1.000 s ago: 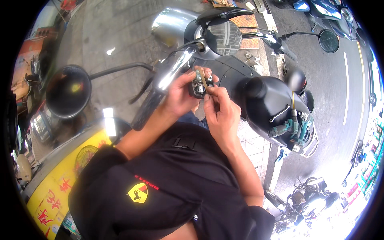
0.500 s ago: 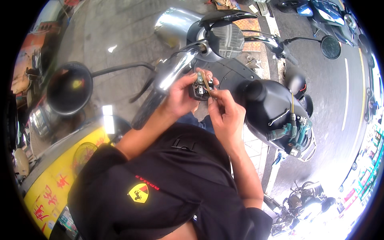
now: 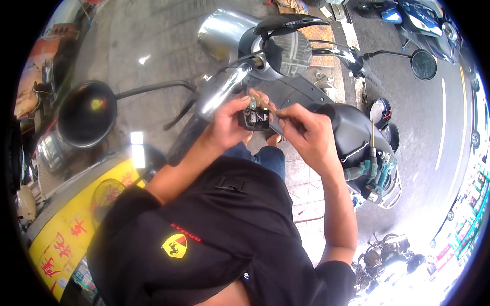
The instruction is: The person uses a screwdriver to work on a motorcycle's handle assembly, removing screws and handling a small electrical or mechanical component from the dashboard area.
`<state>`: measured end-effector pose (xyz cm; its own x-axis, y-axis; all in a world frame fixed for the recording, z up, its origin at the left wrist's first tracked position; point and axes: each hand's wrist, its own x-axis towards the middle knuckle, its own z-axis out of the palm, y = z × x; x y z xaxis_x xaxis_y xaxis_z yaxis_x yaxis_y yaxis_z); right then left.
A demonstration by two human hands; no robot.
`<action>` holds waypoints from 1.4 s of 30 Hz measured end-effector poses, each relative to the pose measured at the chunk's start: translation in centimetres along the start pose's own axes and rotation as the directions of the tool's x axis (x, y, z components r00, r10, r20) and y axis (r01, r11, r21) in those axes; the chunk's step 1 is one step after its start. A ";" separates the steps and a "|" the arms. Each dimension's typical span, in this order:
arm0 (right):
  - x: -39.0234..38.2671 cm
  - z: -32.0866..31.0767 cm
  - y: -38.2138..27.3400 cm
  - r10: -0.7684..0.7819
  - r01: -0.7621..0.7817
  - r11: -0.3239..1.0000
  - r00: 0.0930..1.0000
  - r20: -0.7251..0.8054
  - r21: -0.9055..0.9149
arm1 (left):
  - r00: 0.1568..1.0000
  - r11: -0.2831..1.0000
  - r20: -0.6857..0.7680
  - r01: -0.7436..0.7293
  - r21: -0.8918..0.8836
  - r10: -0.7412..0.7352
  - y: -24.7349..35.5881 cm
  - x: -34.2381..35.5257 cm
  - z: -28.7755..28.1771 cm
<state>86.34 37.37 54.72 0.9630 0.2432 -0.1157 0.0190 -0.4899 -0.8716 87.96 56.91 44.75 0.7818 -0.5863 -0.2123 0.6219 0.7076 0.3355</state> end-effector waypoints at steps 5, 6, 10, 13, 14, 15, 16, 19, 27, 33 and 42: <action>1.9 -1.4 0.6 -0.050 0.054 0.998 0.995 0.087 -0.037 | 1.000 0.999 -0.014 -0.014 0.034 0.015 0.0 -0.3 0.0; 1.9 -1.9 0.6 -0.053 0.058 0.997 0.992 0.113 -0.045 | 1.000 0.999 -0.023 -0.014 0.037 0.015 0.0 -0.2 0.0; 2.6 -2.5 1.0 -0.085 0.098 0.993 0.980 0.178 -0.067 | 0.999 0.998 0.025 -0.027 0.057 0.026 0.1 -0.2 -0.1; 2.9 -2.3 1.3 -0.124 0.129 0.991 0.979 0.164 -0.020 | 1.000 0.998 0.013 -0.024 0.063 0.024 0.2 -0.3 -0.2; 2.8 -2.3 1.2 -0.133 0.140 0.990 0.979 0.152 -0.035 | 0.999 0.998 -0.003 -0.046 0.039 0.046 0.0 -0.3 -0.1; 2.8 -2.3 1.2 -0.216 0.219 0.975 0.971 0.105 -0.022 | 0.998 0.998 -0.024 -0.054 0.010 0.054 -0.1 -0.3 -0.1; 2.8 -2.1 1.2 -0.187 0.188 0.982 0.976 0.114 0.004 | 0.998 0.999 -0.049 -0.047 -0.008 0.046 -0.3 -0.3 -0.1; 3.4 -1.8 1.3 -0.113 0.131 0.987 0.976 0.184 -0.089 | 0.999 0.998 0.020 -0.045 0.046 0.045 -0.1 -0.2 -0.4; 1.0 -4.8 1.8 0.209 -0.178 0.831 0.978 0.001 0.527 | 0.997 0.997 0.025 -0.073 0.017 0.072 -0.2 0.0 0.2; -2.8 -3.2 0.9 0.049 -0.167 0.495 0.985 0.165 0.853 | 0.999 0.999 -0.020 -0.048 -0.016 0.048 0.1 0.1 0.9; -2.7 -1.5 1.3 0.002 -0.228 0.455 0.967 0.255 0.861 | 0.981 0.983 -0.191 -0.055 -0.174 0.021 -0.2 0.1 2.0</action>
<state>84.19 34.83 54.66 0.8629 0.4476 -0.2347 -0.4418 0.4426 -0.7804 87.83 55.91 46.51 0.7894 -0.4852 -0.3761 0.5764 0.7966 0.1823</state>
